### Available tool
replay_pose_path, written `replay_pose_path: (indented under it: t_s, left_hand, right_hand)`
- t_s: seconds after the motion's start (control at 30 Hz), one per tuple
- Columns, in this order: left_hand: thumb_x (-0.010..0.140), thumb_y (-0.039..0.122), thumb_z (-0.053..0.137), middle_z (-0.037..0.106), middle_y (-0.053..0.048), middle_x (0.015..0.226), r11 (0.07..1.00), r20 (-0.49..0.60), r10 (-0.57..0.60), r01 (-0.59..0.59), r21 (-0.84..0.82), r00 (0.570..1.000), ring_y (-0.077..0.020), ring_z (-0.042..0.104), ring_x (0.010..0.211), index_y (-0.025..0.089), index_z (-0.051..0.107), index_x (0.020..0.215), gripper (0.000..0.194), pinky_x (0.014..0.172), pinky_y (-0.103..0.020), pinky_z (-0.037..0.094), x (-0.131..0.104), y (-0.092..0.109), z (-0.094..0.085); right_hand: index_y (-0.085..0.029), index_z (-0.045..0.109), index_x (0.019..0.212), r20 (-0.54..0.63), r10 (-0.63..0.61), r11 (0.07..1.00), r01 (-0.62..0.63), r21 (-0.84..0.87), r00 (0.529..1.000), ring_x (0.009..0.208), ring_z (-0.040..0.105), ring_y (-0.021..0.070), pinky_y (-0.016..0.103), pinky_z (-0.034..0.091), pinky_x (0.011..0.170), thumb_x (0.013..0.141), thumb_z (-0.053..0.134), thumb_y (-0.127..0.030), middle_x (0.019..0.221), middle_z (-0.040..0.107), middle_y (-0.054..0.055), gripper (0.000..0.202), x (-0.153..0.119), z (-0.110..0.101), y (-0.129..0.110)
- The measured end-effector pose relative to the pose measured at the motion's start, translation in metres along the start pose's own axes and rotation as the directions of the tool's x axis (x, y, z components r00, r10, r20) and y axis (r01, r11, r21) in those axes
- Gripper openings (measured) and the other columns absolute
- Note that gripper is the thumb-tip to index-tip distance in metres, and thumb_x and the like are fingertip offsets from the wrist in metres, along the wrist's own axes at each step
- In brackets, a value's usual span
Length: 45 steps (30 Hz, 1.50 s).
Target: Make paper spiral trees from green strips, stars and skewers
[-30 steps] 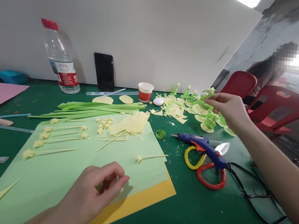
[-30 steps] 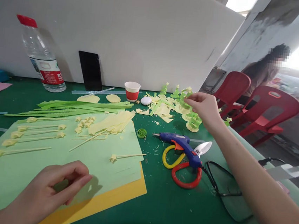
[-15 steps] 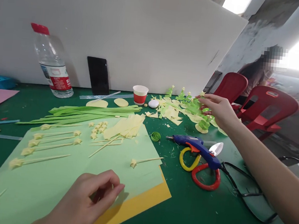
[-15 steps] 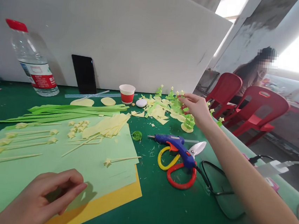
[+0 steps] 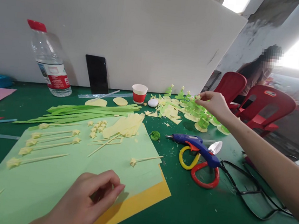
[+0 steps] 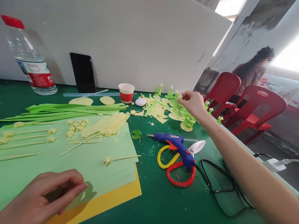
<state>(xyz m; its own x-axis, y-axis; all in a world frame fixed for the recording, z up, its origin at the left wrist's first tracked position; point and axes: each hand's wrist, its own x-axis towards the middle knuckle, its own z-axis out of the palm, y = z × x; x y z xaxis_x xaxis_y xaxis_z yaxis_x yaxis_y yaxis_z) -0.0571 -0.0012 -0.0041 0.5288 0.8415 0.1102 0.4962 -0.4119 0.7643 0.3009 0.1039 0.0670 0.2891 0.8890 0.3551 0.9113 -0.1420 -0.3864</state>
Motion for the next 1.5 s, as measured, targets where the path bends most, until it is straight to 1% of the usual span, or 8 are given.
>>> replay_pose_path:
  t_s: [0.4, 0.73, 1.0, 1.13, 1.23, 1.33, 1.4, 1.5]
  left_hand:
    - [0.081, 0.036, 0.042, 0.048, 0.005, 0.045, 0.999, 0.019, 0.034, -0.034, 0.004, 0.999, -0.0079, 0.043, 0.036, 0.020, 0.048, 0.057, 0.030, 0.036, -0.017, 0.031, 0.000, -0.002, 0.000]
    - [0.081, 0.036, 0.041, 0.045, 0.005, 0.044, 1.000, 0.037, 0.030, -0.030, 0.001, 0.999, -0.0080, 0.042, 0.035, 0.019, 0.048, 0.057, 0.030, 0.037, -0.017, 0.031, 0.000, -0.003, 0.000]
    - [0.081, 0.035, 0.040, 0.037, 0.007, 0.045, 0.999, 0.077, -0.008, 0.010, -0.031, 0.997, -0.0085, 0.038, 0.038, 0.020, 0.045, 0.057, 0.029, 0.039, -0.019, 0.028, 0.001, -0.001, 0.000]
    - [0.081, 0.034, 0.039, 0.034, 0.007, 0.045, 0.997, 0.124, -0.048, 0.055, -0.058, 0.991, -0.0085, 0.035, 0.039, 0.019, 0.045, 0.059, 0.027, 0.040, -0.020, 0.026, 0.002, 0.000, -0.002]
    - [0.082, 0.032, 0.039, 0.034, 0.007, 0.044, 0.999, 0.164, -0.030, 0.037, -0.037, 0.986, -0.0083, 0.032, 0.040, 0.019, 0.045, 0.060, 0.027, 0.040, -0.020, 0.022, 0.003, -0.003, -0.003]
    - [0.083, 0.030, 0.038, 0.032, 0.007, 0.045, 1.000, 0.176, 0.015, -0.009, -0.030, 0.984, -0.0075, 0.029, 0.039, 0.019, 0.043, 0.060, 0.027, 0.039, -0.020, 0.020, 0.003, -0.007, -0.003]
    - [0.083, 0.030, 0.038, 0.032, 0.007, 0.045, 0.999, 0.165, 0.023, -0.017, -0.033, 0.986, -0.0073, 0.029, 0.039, 0.019, 0.042, 0.060, 0.026, 0.039, -0.020, 0.019, 0.003, -0.008, -0.003]
    - [0.083, 0.028, 0.037, 0.029, 0.007, 0.045, 0.999, 0.152, 0.037, -0.031, -0.038, 0.988, -0.0072, 0.027, 0.039, 0.019, 0.037, 0.057, 0.027, 0.039, -0.021, 0.019, 0.002, -0.008, -0.003]
  right_hand:
    - [-0.014, 0.056, 0.099, 0.070, -0.101, 0.964, 0.115, -0.239, 0.992, 0.085, 0.056, 0.0151, 0.034, 0.049, 0.074, 0.087, 0.050, -0.030, 0.099, 0.058, 0.005, 0.021, 0.006, 0.016, 0.012]
    - [-0.015, 0.056, 0.100, 0.106, -0.115, 0.954, 0.140, -0.265, 0.988, 0.087, 0.056, 0.0159, 0.036, 0.048, 0.076, 0.087, 0.050, -0.031, 0.101, 0.057, 0.006, 0.022, 0.007, 0.020, 0.022]
    - [-0.017, 0.055, 0.096, -0.059, -0.254, 0.961, 0.245, -0.128, 0.965, 0.087, 0.050, 0.0196, 0.042, 0.039, 0.083, 0.083, 0.051, -0.033, 0.098, 0.055, 0.008, 0.021, -0.009, 0.001, 0.002]
    - [-0.020, 0.053, 0.089, -0.192, -0.342, 0.939, 0.341, -0.043, 0.920, 0.083, 0.045, 0.0239, 0.044, 0.034, 0.082, 0.083, 0.044, -0.025, 0.097, 0.052, 0.014, 0.013, -0.034, -0.011, -0.030]
    - [-0.019, 0.053, 0.084, -0.193, -0.439, 0.893, 0.450, 0.017, 0.878, 0.081, 0.047, 0.0230, 0.041, 0.037, 0.077, 0.082, 0.040, -0.020, 0.093, 0.054, 0.012, 0.013, -0.060, -0.009, -0.056]
    - [-0.019, 0.057, 0.079, -0.014, -0.603, 0.794, 0.602, 0.091, 0.798, 0.085, 0.051, 0.0214, 0.037, 0.040, 0.075, 0.081, 0.043, -0.018, 0.085, 0.060, 0.007, 0.015, -0.088, 0.006, -0.078]
    - [-0.018, 0.060, 0.074, 0.182, -0.698, 0.715, 0.683, 0.146, 0.692, 0.078, 0.053, 0.0188, 0.034, 0.042, 0.071, 0.079, 0.050, -0.017, 0.079, 0.062, 0.004, 0.012, -0.105, 0.019, -0.088]
    - [-0.016, 0.063, 0.076, 0.360, -0.722, 0.675, 0.716, 0.177, 0.591, 0.076, 0.054, 0.0193, 0.034, 0.043, 0.067, 0.075, 0.058, -0.017, 0.078, 0.063, 0.005, 0.005, -0.123, 0.038, -0.098]
